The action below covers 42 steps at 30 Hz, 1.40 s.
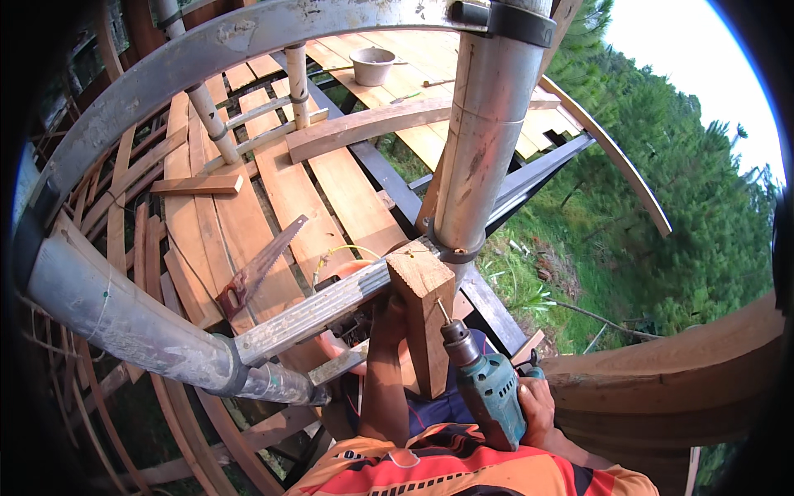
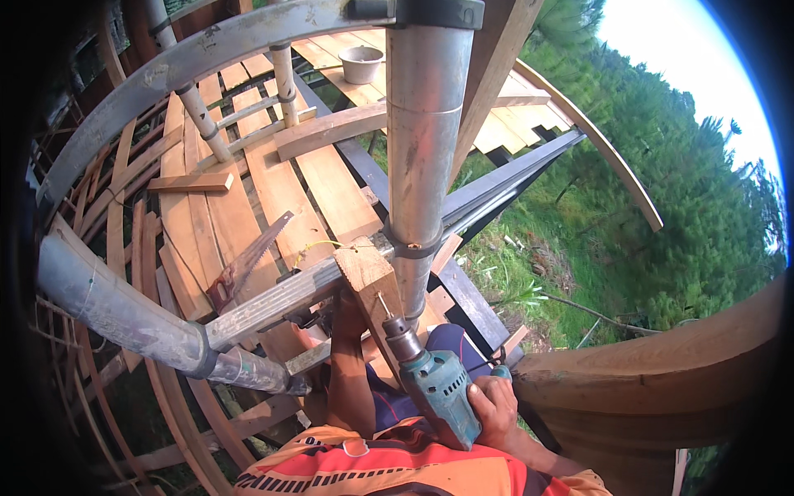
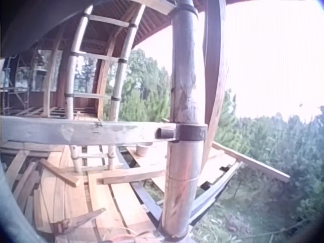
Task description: The person sits on a wooden floor and uses a cordless drill to fasten small wooden blocks to metal scaffolding poles. They repeatedly pick up blocks, align them, and drill screws to secure them to the structure.
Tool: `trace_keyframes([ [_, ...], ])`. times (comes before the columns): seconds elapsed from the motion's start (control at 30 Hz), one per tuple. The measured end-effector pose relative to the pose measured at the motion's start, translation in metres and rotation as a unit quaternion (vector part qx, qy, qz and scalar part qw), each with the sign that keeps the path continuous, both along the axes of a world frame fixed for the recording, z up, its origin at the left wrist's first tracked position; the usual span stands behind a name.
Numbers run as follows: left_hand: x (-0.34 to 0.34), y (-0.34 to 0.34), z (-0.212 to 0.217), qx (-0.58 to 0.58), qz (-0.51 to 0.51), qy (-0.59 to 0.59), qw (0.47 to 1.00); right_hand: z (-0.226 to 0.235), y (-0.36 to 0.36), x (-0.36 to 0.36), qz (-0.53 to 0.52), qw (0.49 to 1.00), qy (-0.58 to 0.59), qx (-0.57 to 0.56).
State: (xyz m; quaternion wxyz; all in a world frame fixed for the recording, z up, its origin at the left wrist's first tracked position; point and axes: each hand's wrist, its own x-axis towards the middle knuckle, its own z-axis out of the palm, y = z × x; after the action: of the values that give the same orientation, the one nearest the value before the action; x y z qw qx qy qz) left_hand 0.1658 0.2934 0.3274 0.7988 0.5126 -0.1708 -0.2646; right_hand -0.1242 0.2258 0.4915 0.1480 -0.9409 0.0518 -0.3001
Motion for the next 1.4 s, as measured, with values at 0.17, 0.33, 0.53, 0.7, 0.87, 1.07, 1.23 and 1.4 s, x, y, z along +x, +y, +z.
trace_keyframes([
  [0.17, 0.006, 0.004, -0.038, 0.011, -0.009, -0.084, 0.996, 0.004, 0.003, 0.010, 0.001, 1.000, -0.011, 0.008],
  [0.33, -0.003, -0.002, 0.004, -0.090, -0.017, 0.111, 0.990, 0.007, 0.005, 0.010, -0.013, 0.999, -0.011, 0.027],
  [0.53, 0.029, 0.008, -0.075, 0.256, 0.112, -0.435, 0.856, 0.005, -0.003, 0.018, 0.033, 0.999, 0.019, 0.004],
  [0.7, 0.027, 0.001, -0.066, 0.174, 0.031, -0.205, 0.963, -0.012, 0.007, -0.010, -0.043, 0.951, 0.134, 0.277],
  [0.87, 0.011, 0.005, 0.005, 0.135, 0.001, -0.173, 0.976, -0.045, -0.002, -0.021, -0.085, 0.892, 0.131, 0.424],
  [1.07, -0.001, -0.015, -0.015, -0.127, -0.032, 0.044, 0.990, 0.005, 0.001, 0.004, 0.000, 0.998, 0.059, 0.037],
  [1.23, 0.001, -0.007, -0.010, -0.123, -0.026, 0.086, 0.988, 0.006, 0.004, 0.016, 0.000, 0.999, 0.020, 0.036],
  [1.4, -0.008, -0.017, -0.018, -0.193, -0.043, 0.149, 0.969, -0.053, -0.003, -0.015, -0.153, 0.838, 0.083, 0.516],
])
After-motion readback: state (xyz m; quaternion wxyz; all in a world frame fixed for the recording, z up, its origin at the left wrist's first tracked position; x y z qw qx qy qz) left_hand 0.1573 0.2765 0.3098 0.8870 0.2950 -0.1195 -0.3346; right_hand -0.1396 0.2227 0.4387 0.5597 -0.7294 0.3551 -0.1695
